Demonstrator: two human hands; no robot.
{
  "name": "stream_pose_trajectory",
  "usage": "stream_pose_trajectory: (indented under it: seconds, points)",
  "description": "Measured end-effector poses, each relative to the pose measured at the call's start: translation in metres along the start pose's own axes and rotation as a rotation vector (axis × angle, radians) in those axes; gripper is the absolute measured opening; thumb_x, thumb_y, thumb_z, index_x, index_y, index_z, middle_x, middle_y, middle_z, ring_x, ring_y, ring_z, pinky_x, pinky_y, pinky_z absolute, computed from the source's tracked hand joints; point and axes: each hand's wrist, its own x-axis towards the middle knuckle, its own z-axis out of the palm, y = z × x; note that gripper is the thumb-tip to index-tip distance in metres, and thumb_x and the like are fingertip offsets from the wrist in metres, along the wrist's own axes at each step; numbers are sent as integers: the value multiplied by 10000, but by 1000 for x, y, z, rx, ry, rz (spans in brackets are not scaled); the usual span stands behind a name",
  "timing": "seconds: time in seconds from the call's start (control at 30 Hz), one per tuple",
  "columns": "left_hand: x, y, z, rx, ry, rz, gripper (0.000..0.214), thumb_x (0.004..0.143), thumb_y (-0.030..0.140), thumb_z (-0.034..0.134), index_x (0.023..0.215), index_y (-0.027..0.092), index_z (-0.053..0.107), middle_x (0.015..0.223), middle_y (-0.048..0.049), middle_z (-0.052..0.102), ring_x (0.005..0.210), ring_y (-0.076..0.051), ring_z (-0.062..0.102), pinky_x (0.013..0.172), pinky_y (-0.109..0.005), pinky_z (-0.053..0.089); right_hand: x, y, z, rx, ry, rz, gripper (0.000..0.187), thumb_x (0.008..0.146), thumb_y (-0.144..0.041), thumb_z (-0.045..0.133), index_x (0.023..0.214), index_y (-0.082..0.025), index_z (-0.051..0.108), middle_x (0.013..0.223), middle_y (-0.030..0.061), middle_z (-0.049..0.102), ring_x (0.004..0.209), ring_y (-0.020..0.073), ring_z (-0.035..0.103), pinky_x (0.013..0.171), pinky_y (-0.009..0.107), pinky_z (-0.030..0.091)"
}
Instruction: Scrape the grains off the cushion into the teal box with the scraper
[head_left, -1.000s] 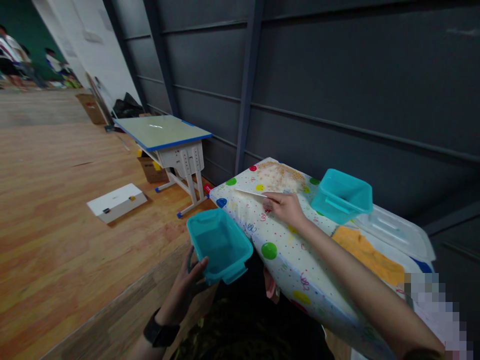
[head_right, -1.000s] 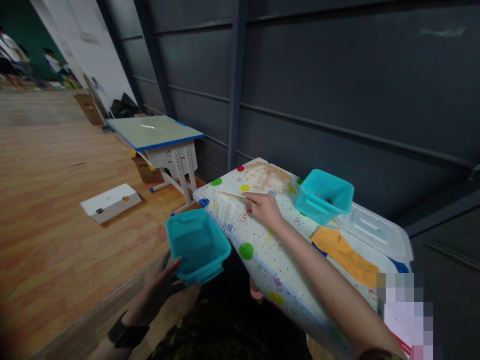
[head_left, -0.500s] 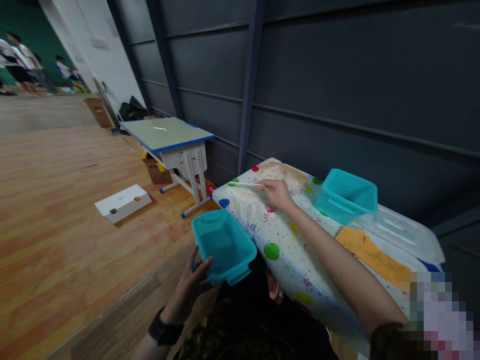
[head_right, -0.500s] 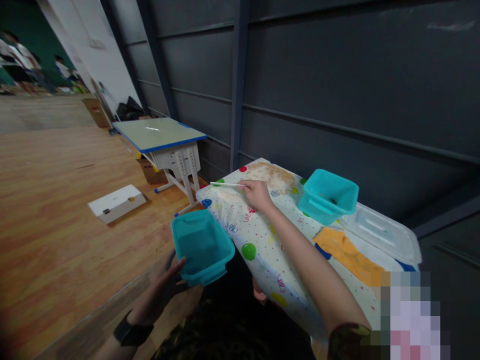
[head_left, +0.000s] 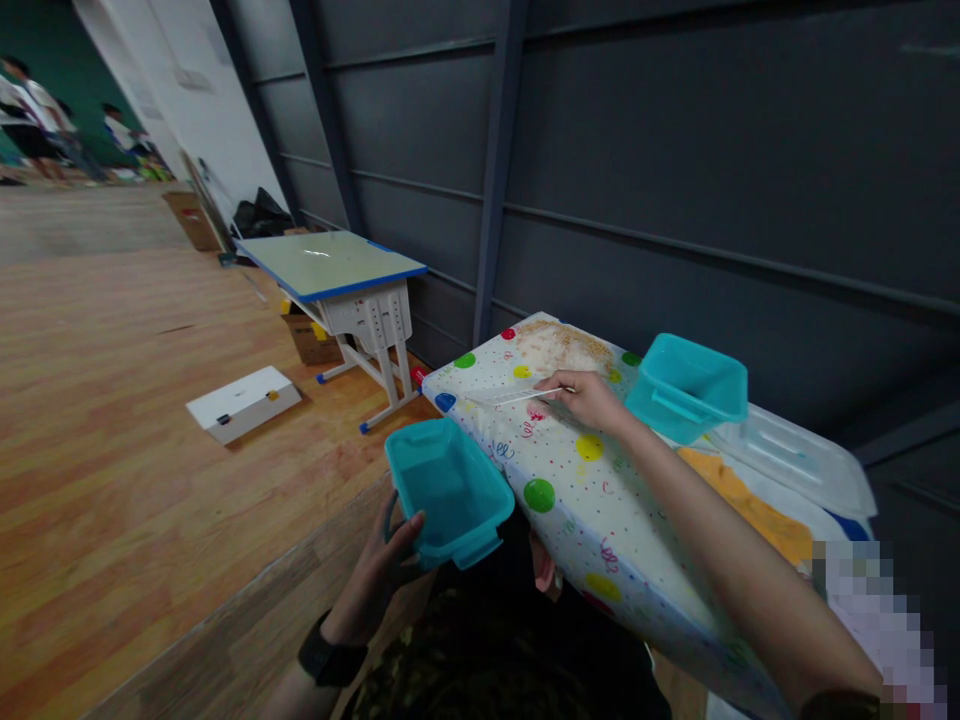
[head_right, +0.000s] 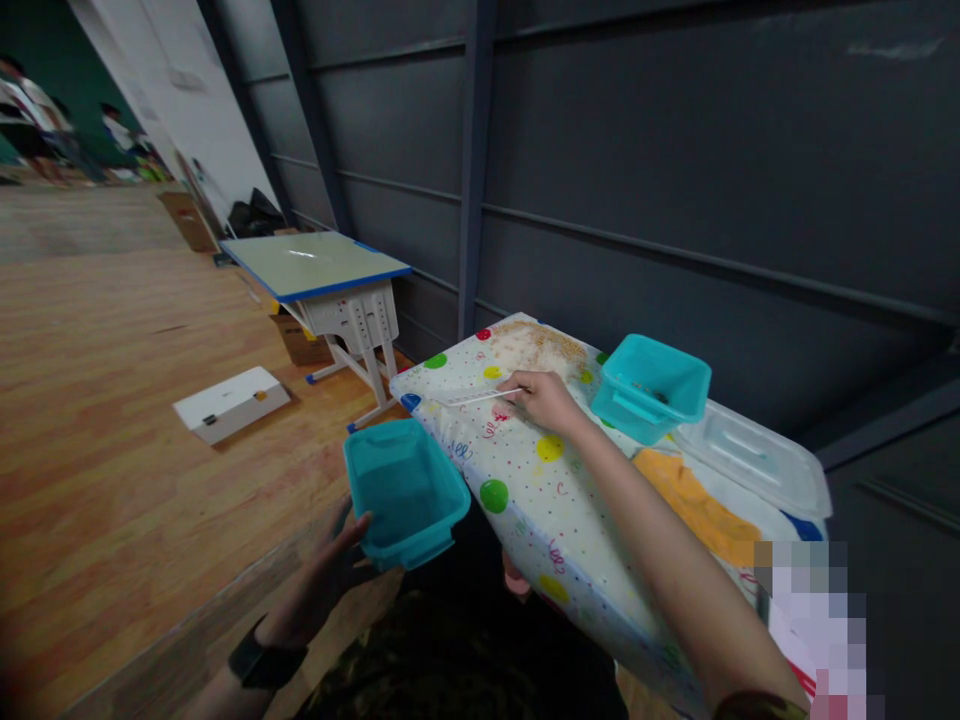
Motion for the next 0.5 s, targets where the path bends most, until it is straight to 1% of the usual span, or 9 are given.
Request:
stream_pose_trajectory:
  seconds: [0.1,0.17,0.23,0.37,0.5]
  points:
    - [-2,1,2,4,9,-13,1279,863,671,966,1870,336,251,1738,-196,665,1223,-361,858,949,-485,730,11,-1,-3,-27,74,3,105,916,-212,770,890,-242,867,927,23,896,904,241,808,866,329,581]
    - [-1,1,2,2,15,-21,1276,850,676,974,1863,337,276,1709,-190,696,1247,-370,851,968,-491,727,26,-7,0,-68,135,3,110,934,-215,756,900,-237,858,898,24,879,879,238,785,850,323,558]
    - [0,0,1,-12,25,-18,1250,854,672,972,1859,344,304,1680,-180,724,1262,-366,846,998,-498,721,42,-16,5,-136,160,-6,123,954,-212,740,910,-231,854,900,37,871,883,249,776,858,328,541]
    - [3,0,0,-10,47,3,1253,854,661,976,1864,362,298,1706,-168,709,1286,-378,834,974,-508,726,68,-32,19,-305,152,-4,195,998,-192,689,992,-233,880,1015,90,895,976,301,794,921,369,542]
    - [1,7,5,-6,55,3,1258,817,669,997,1844,347,347,1704,-167,711,1377,-402,793,982,-510,729,75,-36,25,-351,114,-29,285,969,-145,697,1096,-274,917,1087,89,913,1056,332,821,1000,407,563]
